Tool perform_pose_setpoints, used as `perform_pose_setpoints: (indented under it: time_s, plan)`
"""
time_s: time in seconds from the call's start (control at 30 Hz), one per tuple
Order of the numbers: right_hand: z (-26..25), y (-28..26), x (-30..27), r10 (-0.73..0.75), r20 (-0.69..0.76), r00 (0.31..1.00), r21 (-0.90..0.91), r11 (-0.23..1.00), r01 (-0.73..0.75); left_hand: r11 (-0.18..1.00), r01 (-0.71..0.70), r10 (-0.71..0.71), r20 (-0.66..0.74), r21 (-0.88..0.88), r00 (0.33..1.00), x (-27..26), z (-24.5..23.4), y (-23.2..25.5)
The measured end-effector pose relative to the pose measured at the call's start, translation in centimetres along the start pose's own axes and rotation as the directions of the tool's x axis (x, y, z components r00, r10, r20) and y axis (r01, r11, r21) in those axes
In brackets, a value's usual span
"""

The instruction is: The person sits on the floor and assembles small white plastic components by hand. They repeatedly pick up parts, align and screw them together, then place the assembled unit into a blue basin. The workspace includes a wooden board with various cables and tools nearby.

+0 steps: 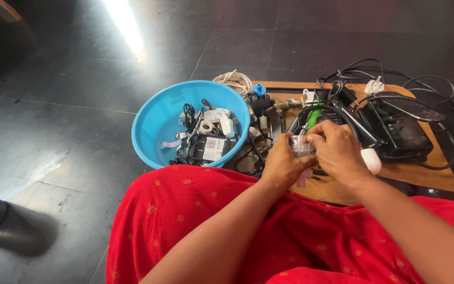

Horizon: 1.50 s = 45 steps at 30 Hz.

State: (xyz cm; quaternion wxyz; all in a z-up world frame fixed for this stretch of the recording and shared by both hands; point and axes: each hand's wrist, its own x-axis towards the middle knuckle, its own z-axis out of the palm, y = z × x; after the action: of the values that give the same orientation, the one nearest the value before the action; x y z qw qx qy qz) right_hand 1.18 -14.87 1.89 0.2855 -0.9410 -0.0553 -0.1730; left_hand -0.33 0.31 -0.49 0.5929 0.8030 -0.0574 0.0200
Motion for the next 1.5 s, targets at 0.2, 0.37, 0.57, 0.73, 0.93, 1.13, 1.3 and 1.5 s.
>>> perform_pose_setpoints:
  time_s: [0.2, 0.37, 0.57, 0.73, 0.93, 1.13, 1.3, 1.5]
  plan:
    - [1.2, 0.8, -0.3, 0.083, 0.036, 0.996, 0.021, 0.996, -0.084, 0.981, -0.145, 0.152, -0.038, 0.132, 0.988, -0.4, -0.2, -0.4]
    - [1.1, 0.5, -0.2, 0.281, 0.181, 0.943, 0.223, 0.922, -0.317, 0.998, 0.069, -0.069, 0.092, 0.004, 0.993, -0.8, -0.6, -0.1]
    - [-2.0, 1.0, 2.1, 0.189, 0.27, 0.944, 0.504, 0.808, -0.306, 0.963, 0.132, -0.135, 0.003, -0.234, 0.991, 0.4, -0.9, 0.4]
    - [-9.9, 6.4, 6.4, 0.211, 0.221, 0.952, 0.346, 0.896, -0.279, 0.849, 0.182, -0.221, -0.021, -0.496, 0.975, 4.9, -7.8, 1.6]
    - [-12.4, 11.6, 11.0, 0.279, 0.276, 0.92, 0.178, 0.926, -0.334, 0.888, 0.186, -0.243, -0.086, -0.421, 0.966, 10.1, -14.4, 1.1]
    - [-7.2, 13.0, 13.3, 0.302, 0.461, 0.834, 0.015, 0.937, -0.348, 0.991, 0.134, -0.127, -0.168, 0.027, 0.977, 14.8, -16.7, -4.3]
    - [-0.3, 13.7, 11.1, 0.123, 0.403, 0.907, -0.307, 0.952, 0.007, 0.698, 0.341, -0.259, -0.222, 0.629, 0.94, 14.8, -16.7, -5.0]
    - [3.9, 14.6, 9.2, -0.177, 0.319, 0.931, -0.291, 0.917, 0.274, 0.583, 0.281, -0.167, -0.225, 0.763, 0.96, 14.6, -11.8, -0.8]
